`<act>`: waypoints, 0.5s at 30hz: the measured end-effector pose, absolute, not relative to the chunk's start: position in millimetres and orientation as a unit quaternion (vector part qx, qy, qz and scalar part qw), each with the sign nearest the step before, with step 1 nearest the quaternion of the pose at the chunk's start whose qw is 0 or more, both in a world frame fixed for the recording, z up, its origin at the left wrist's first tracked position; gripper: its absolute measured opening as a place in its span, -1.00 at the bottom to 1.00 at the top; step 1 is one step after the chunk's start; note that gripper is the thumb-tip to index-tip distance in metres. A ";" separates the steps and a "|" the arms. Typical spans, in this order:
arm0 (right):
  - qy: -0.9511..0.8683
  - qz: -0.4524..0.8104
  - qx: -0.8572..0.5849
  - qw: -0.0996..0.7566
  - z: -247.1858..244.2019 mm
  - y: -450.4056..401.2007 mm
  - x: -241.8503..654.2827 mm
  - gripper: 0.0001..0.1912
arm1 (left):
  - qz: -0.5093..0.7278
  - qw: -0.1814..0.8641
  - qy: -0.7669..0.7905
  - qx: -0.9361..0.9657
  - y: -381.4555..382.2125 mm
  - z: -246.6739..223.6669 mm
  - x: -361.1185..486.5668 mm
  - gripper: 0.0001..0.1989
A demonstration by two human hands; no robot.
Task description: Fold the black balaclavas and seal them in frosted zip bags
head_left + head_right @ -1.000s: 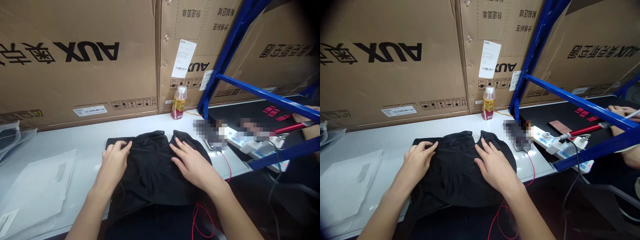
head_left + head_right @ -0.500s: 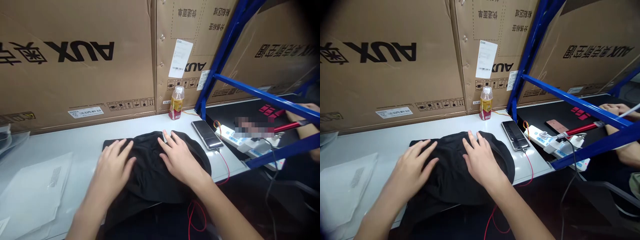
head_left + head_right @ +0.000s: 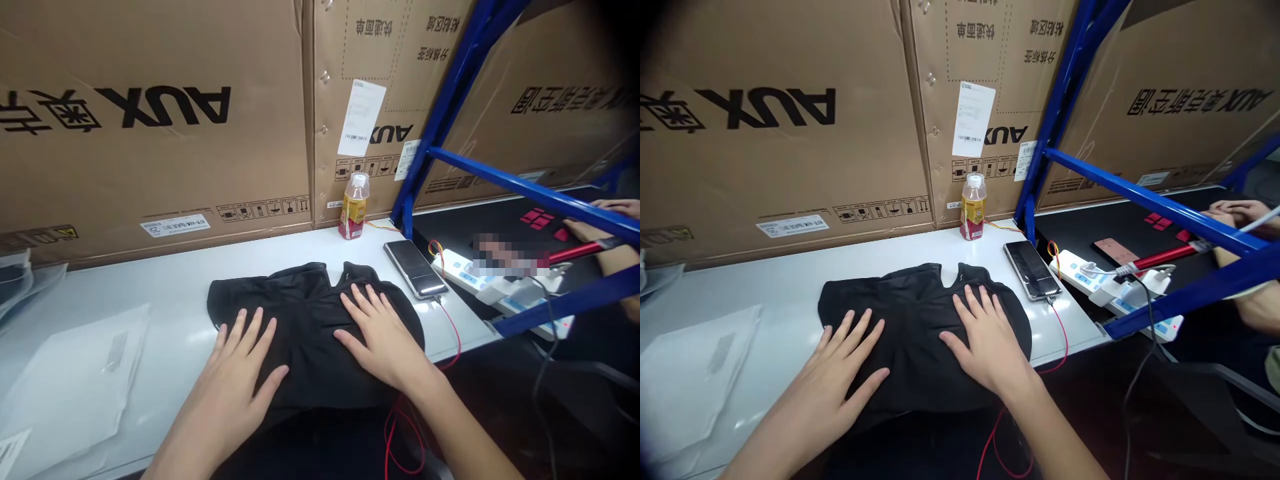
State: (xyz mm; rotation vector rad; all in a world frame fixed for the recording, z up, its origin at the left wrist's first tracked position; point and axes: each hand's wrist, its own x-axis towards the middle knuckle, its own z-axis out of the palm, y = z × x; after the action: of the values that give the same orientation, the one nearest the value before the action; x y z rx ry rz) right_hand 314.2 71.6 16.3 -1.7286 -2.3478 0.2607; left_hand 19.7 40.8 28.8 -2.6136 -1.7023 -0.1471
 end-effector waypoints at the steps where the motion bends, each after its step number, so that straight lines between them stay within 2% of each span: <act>1: -0.795 0.083 -0.591 0.113 17.7 71.0 311.8 -0.29 | -0.054 0.018 -0.544 -0.837 40.4 30.7 25.5 -0.31; 4: -0.779 0.052 -0.606 0.152 19.4 68.0 305.1 -0.43 | -0.061 0.015 -0.538 -0.841 37.2 29.0 41.5 -0.33; 7: -0.768 0.034 -0.614 0.182 16.3 67.3 304.5 -0.46 | -0.053 0.002 -0.539 -0.840 32.8 17.9 46.4 -0.31; 15: -0.761 0.076 -0.633 0.121 7.5 76.9 314.6 -0.37 | -0.080 0.038 -0.548 -0.832 27.7 3.6 39.3 -0.30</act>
State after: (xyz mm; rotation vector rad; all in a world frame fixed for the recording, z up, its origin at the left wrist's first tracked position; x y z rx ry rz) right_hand 314.6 76.9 7.5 -1.8497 -2.2218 0.2218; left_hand 39.3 27.7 3.6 -2.5532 -1.6798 -0.2445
